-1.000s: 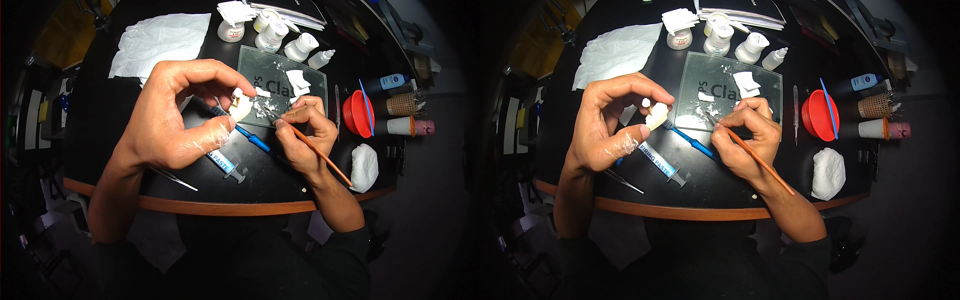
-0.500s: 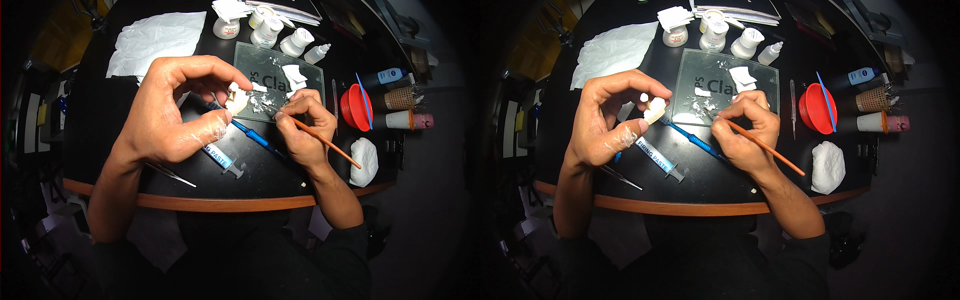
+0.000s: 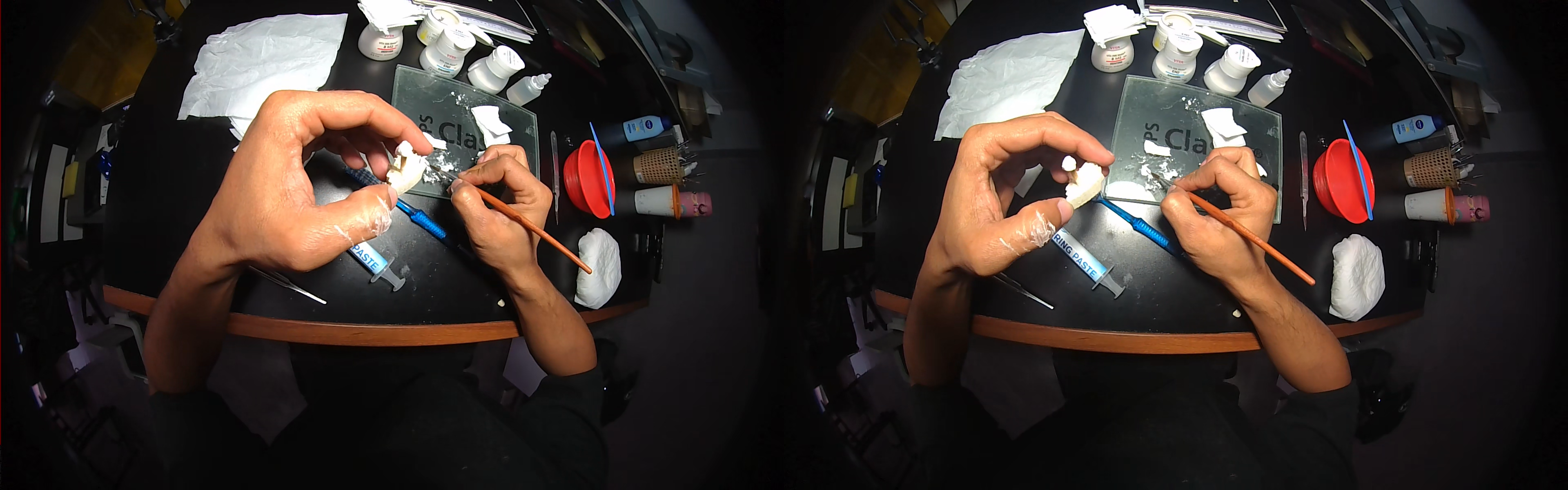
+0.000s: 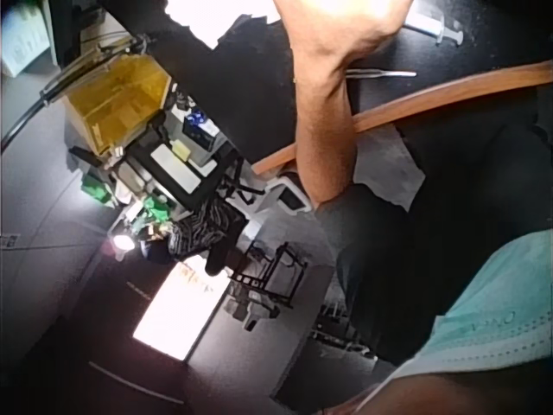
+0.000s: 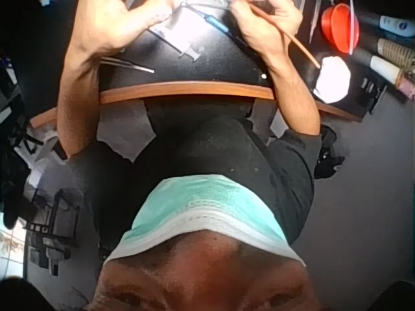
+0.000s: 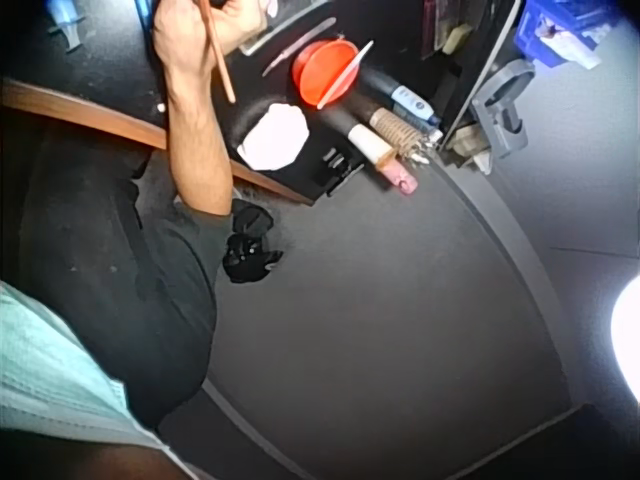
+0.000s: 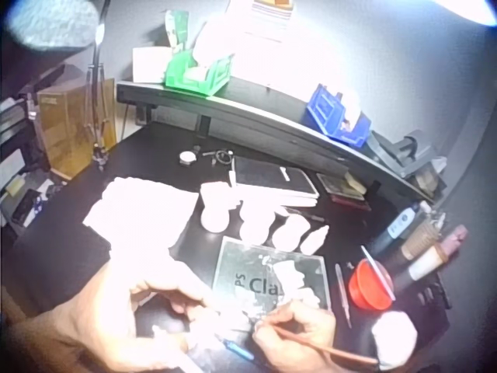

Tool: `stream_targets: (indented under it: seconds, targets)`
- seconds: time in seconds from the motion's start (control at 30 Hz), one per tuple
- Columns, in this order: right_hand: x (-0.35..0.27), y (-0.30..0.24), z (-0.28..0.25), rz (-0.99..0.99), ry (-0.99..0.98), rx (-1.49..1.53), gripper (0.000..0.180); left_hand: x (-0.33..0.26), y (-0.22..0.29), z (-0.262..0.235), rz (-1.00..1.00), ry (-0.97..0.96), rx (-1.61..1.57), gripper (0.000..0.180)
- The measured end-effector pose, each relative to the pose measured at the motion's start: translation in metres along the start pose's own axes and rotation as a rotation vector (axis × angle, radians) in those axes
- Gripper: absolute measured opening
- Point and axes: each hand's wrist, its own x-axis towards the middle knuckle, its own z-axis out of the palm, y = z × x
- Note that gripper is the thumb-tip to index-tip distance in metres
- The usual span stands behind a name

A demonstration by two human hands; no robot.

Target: The person uses tweezers and a brush to apply a white paste to small white objects on a workbench. They repeatedly pick up the objects, apply the paste, and wipe the brush on a tissue while working at a cluttered desk.

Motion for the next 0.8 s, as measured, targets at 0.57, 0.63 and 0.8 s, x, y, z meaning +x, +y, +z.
stream_targets:
  seconds: [0.57, 0.63, 0.8]
  targets:
    - [-0.0004, -0.0002, 0.0014, -0.019, -0.026, -0.023, 0.007, -0.0014, 0.0006, 0.0013, -0.003, -0.008, -0.003, 0.050]
    - [0.0004, 0.0009, 0.0014, -0.020, -0.025, -0.022, 0.007, -0.0004, -0.0006, 0.0010, 0.001, -0.009, -0.002, 0.050]
    - [0.0007, 0.0021, 0.0008, -0.021, -0.030, -0.021, 0.007, 0.0008, 0.0009, 0.0009, -0.022, -0.014, -0.013, 0.050]
